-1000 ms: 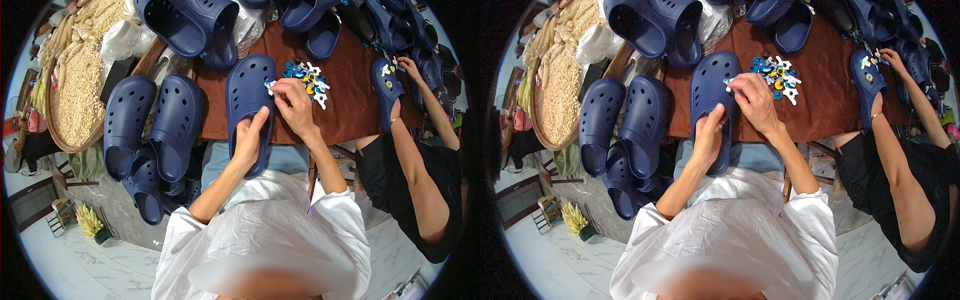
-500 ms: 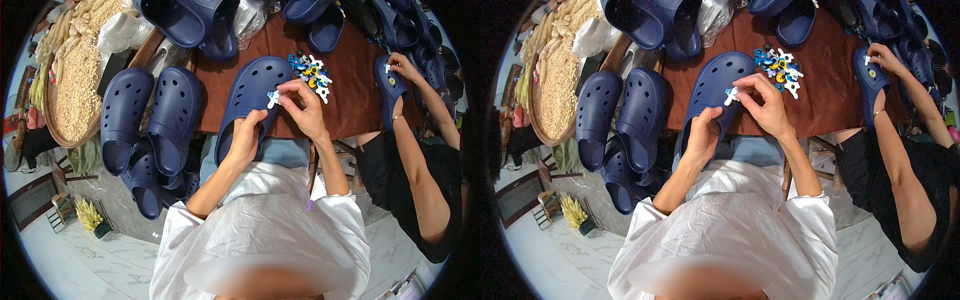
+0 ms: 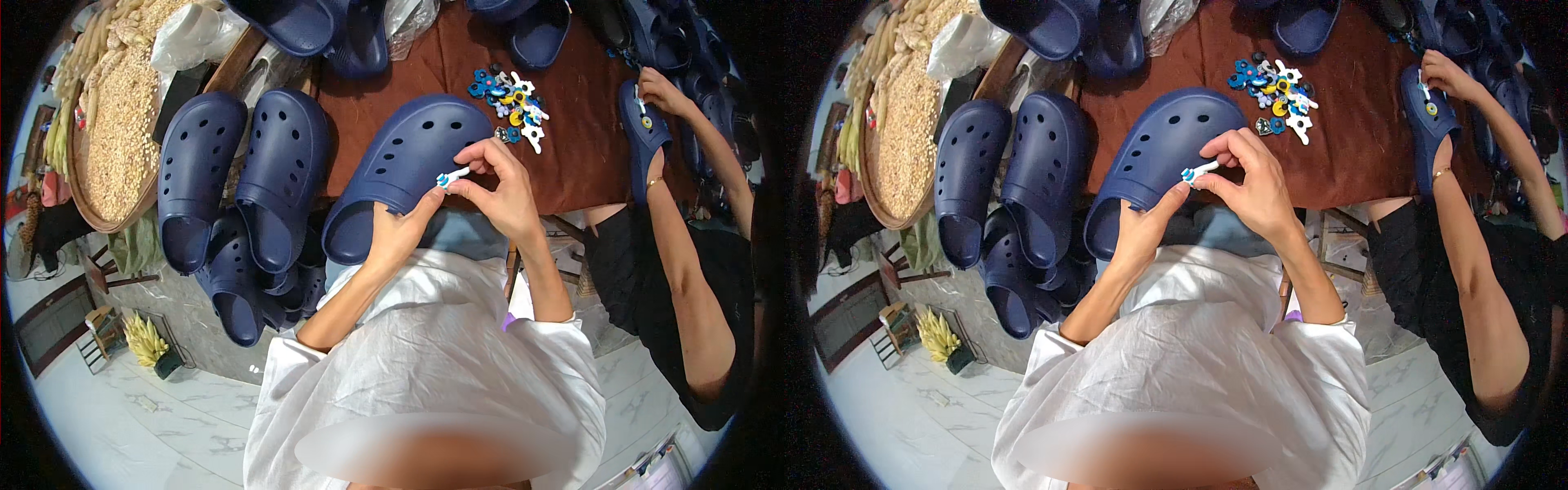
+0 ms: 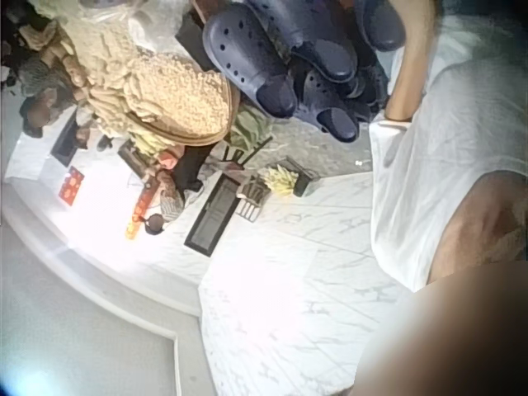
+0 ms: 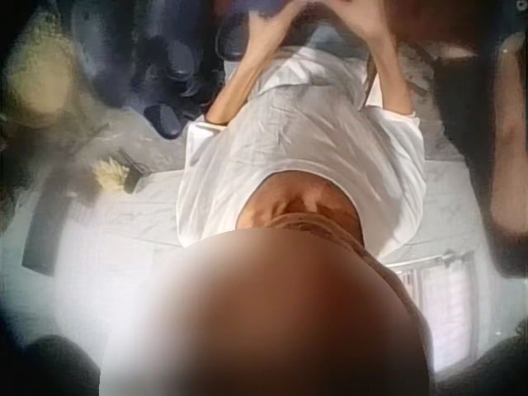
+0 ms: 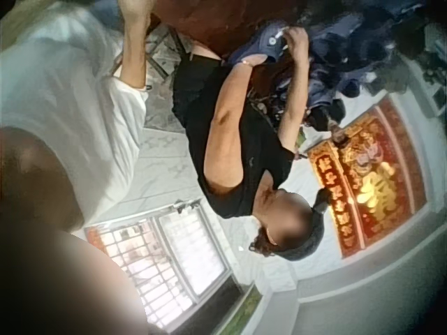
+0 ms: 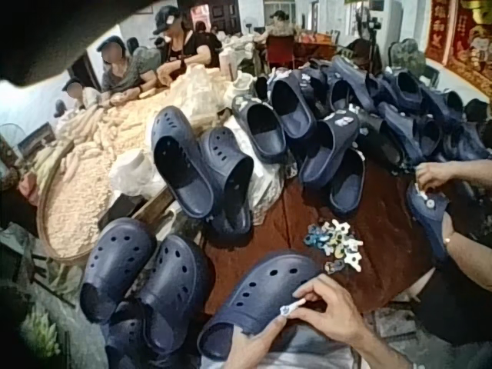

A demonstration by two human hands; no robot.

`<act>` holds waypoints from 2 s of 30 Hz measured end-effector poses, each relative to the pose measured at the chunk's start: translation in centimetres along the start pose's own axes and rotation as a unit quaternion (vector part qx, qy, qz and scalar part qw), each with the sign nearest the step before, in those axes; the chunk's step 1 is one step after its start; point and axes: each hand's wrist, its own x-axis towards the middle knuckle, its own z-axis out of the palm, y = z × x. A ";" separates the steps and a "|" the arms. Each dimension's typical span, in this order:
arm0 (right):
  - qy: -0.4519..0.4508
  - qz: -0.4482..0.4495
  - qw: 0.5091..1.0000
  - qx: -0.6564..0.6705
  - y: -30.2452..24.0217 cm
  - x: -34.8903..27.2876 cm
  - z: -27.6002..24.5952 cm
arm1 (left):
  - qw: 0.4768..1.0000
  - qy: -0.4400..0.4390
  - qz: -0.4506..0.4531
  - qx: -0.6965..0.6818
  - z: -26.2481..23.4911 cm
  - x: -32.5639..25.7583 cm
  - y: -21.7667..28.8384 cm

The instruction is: Attaching decorative charms to the holes of blue plastic clogs.

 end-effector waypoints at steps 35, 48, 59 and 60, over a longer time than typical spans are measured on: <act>0.191 0.004 0.944 -0.268 7.6 0.4 -1.4 | 0.983 -0.019 -0.124 -0.131 -2.1 1.6 1.4; 0.168 0.025 0.984 -0.059 6.8 1.0 -1.4 | 0.962 -0.086 -0.130 -0.224 -4.2 3.1 -0.9; 0.043 -0.018 0.999 0.024 2.7 3.5 -1.3 | 0.922 -0.099 -0.125 -0.354 -3.0 3.9 0.2; 0.043 -0.027 0.999 -0.011 2.4 3.7 -1.4 | 0.923 -0.108 -0.122 -0.348 -3.2 4.0 -0.1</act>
